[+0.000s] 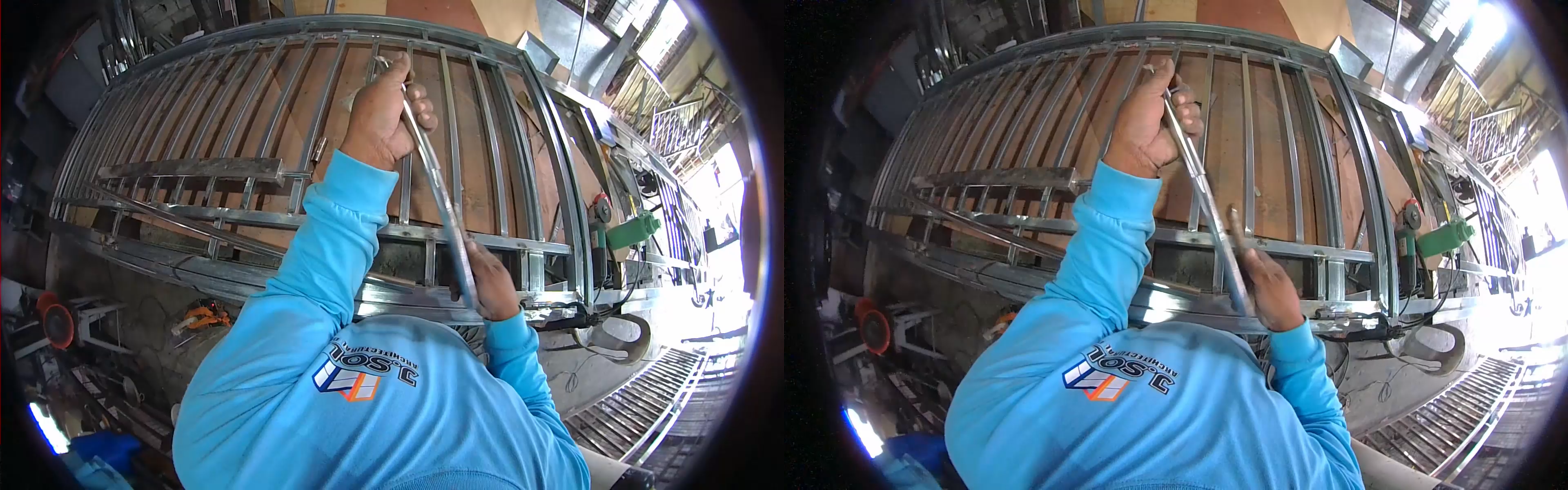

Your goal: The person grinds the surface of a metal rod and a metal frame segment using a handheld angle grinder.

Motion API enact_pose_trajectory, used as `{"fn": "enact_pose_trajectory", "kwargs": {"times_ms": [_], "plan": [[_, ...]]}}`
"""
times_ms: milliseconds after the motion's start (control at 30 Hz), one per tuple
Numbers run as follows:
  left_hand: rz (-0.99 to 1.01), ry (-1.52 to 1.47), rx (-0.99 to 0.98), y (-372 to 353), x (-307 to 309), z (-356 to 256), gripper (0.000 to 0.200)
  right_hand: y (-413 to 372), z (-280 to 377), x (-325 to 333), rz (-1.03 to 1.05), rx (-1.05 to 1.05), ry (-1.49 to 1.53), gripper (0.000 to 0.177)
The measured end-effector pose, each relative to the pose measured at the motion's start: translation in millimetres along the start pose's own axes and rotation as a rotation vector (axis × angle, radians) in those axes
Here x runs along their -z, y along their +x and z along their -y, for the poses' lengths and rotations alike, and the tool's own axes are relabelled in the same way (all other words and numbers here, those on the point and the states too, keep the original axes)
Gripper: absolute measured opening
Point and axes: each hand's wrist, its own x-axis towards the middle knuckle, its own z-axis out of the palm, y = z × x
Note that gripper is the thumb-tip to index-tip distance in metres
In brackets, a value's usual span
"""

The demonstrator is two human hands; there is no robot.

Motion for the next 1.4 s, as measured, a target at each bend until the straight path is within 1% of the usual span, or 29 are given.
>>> {"fn": "enact_pose_trajectory", "kwargs": {"times_ms": [33, 100, 167, 200, 300, 333, 400, 433, 467, 500, 567, 600, 633, 700, 733, 833, 867, 900, 967, 1000, 1100, 1133, 1233, 1267, 1300, 1333, 1367, 1400], "plan": [[-0.009, -0.032, -0.007, 0, -8, 2, 0.032, 1, 3, 0, 0.085, -0.020, -0.048, 0.028], [0.056, -0.006, -0.033, 3, -18, 3, 0.029, -2, -11, -5, 0.100, -0.087, 0.132, 0.028], [0.094, 0.027, -0.042, 9, -27, -1, 0.027, -3, -8, -18, 0.137, -0.143, 0.414, 0.031], [0.126, 0.055, -0.071, 12, -30, -2, 0.024, -4, 16, -24, 0.112, -0.284, 0.534, 0.040], [0.087, 0.154, -0.051, 34, -28, -4, 0.023, -12, 45, -27, 0.285, -0.307, 0.562, 0.048], [0.084, 0.120, -0.009, 43, -22, -3, 0.023, -17, 61, -32, 0.218, -0.326, 0.547, 0.053], [0.080, 0.050, 0.078, 55, -14, -3, 0.022, -20, 71, -28, 0.233, -0.305, 0.532, 0.048], [0.077, 0.034, 0.072, 55, -12, -3, 0.023, -21, 76, -26, 0.239, -0.293, 0.524, 0.046], [0.075, 0.018, 0.065, 54, -10, -4, 0.023, -21, 81, -25, 0.223, -0.319, 0.547, 0.039], [0.073, 0.001, 0.057, 51, -10, -6, 0.023, -21, 79, -24, 0.187, -0.303, 0.525, 0.037], [0.106, 0.005, 0.015, 46, -11, -5, 0.031, -21, 67, -23, 0.121, -0.278, 0.478, 0.033], [0.116, 0.024, -0.003, 41, -12, -6, 0.034, -18, 58, -22, 0.090, -0.315, 0.562, 0.032], [0.125, 0.043, -0.020, 34, -13, -6, 0.038, -15, 53, -21, 0.033, -0.285, 0.492, 0.033], [0.260, 0.056, -0.048, 15, -17, -6, 0.046, -8, 46, -15, -0.088, -0.227, 0.357, 0.035], [0.329, 0.062, -0.057, 3, -19, -5, 0.051, -5, 43, -12, -0.128, -0.311, 0.366, 0.034], [0.436, 0.075, -0.119, -33, -18, 0, 0.057, 0, 5, -6, -0.385, 0.127, -0.119, 0.030], [0.410, 0.082, -0.152, -47, -15, 2, 0.061, -6, 3, -5, -0.400, 0.096, -0.022, 0.026], [0.353, 0.069, -0.167, -54, -10, 4, 0.061, -13, 5, -2, -0.407, 0.127, -0.097, 0.022], [0.215, 0.049, -0.204, -70, 5, 5, 0.061, -30, 37, -6, -0.380, -0.026, -0.125, 0.022], [0.173, 0.048, -0.196, -73, 15, 3, 0.061, -34, 39, -5, -0.391, 0.035, -0.417, 0.022], [0.027, 0.055, -0.342, -82, 36, 11, 0.060, -46, 44, -15, -0.431, 0.209, -0.542, 0.022], [0.046, 0.043, -0.333, -84, 44, 14, 0.060, -45, 38, -15, -0.439, 0.268, -0.563, 0.020], [0.059, 0.043, -0.365, -97, 41, 32, 0.056, -43, 19, -8, -0.335, 0.259, -0.396, 0.021], [0.114, 0.071, -0.350, -100, 42, 33, 0.052, -41, 22, -6, -0.257, 0.386, -0.356, 0.026], [0.169, 0.098, -0.340, -102, 43, 32, 0.048, -41, 23, -6, -0.224, 0.336, -0.326, 0.021], [0.276, 0.306, -0.363, -105, 39, 27, 0.041, -43, 20, -6, -0.190, 0.286, -0.302, 0.016], [0.332, 0.293, -0.354, -112, 31, 26, 0.034, -45, 16, -6, -0.156, 0.232, -0.281, 0.012], [0.395, 0.317, -0.359, -117, 29, 29, 0.030, -44, 10, -5, -0.107, 0.219, -0.269, 0.013]]}}
